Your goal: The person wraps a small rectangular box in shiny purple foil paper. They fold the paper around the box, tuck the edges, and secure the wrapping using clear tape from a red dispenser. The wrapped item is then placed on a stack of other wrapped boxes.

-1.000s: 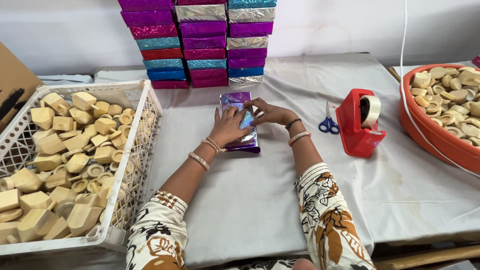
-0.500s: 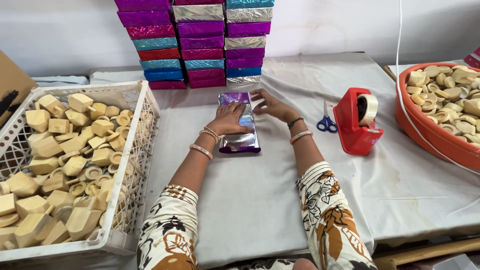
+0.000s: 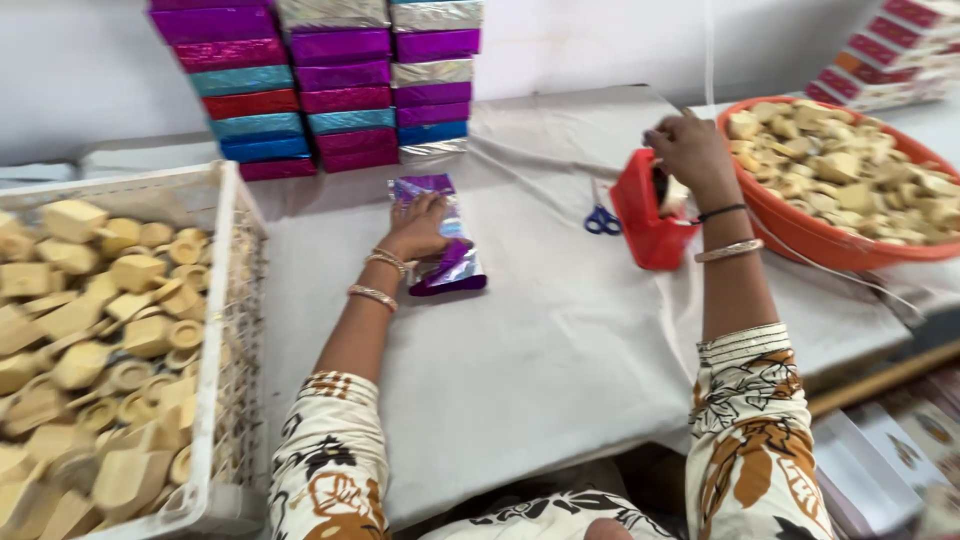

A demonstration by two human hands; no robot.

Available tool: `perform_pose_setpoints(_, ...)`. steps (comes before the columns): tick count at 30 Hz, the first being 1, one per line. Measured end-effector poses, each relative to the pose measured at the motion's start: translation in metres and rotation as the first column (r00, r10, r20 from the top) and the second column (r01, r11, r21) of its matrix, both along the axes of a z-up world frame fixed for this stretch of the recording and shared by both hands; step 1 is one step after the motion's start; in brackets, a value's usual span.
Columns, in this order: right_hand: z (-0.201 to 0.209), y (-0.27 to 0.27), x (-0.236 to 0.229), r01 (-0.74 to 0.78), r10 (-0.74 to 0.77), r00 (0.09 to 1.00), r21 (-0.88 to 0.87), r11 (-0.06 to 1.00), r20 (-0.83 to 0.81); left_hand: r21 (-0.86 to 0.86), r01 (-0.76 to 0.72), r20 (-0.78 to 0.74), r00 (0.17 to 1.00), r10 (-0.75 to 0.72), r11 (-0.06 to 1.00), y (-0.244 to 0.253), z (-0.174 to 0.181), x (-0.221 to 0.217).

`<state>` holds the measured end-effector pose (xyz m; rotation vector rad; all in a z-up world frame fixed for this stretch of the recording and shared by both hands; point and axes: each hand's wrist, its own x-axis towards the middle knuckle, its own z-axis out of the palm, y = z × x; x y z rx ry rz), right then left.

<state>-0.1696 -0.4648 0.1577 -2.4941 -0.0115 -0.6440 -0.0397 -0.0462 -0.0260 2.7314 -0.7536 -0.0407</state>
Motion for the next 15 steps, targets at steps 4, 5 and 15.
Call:
perform_pose_setpoints(4, -0.019, -0.065, -0.049, 0.300, -0.348, 0.929, -0.297, 0.907, -0.125, 0.048, -0.054, -0.122, 0.991, 0.060, 0.997, -0.004, 0.059, -0.049)
perform_pose_setpoints(5, -0.023, -0.069, -0.058, 0.311, -0.361, 0.924, -0.300, 0.902, -0.126, 0.046, -0.041, -0.123, 0.991, 0.046, 0.998, -0.004, 0.043, -0.036)
perform_pose_setpoints(15, -0.067, -0.078, -0.059, 0.267, -0.210, 0.913, 0.122, 0.956, -0.350, -0.013, -0.085, -0.106, 0.991, 0.083, 0.996, -0.005, 0.037, -0.035)
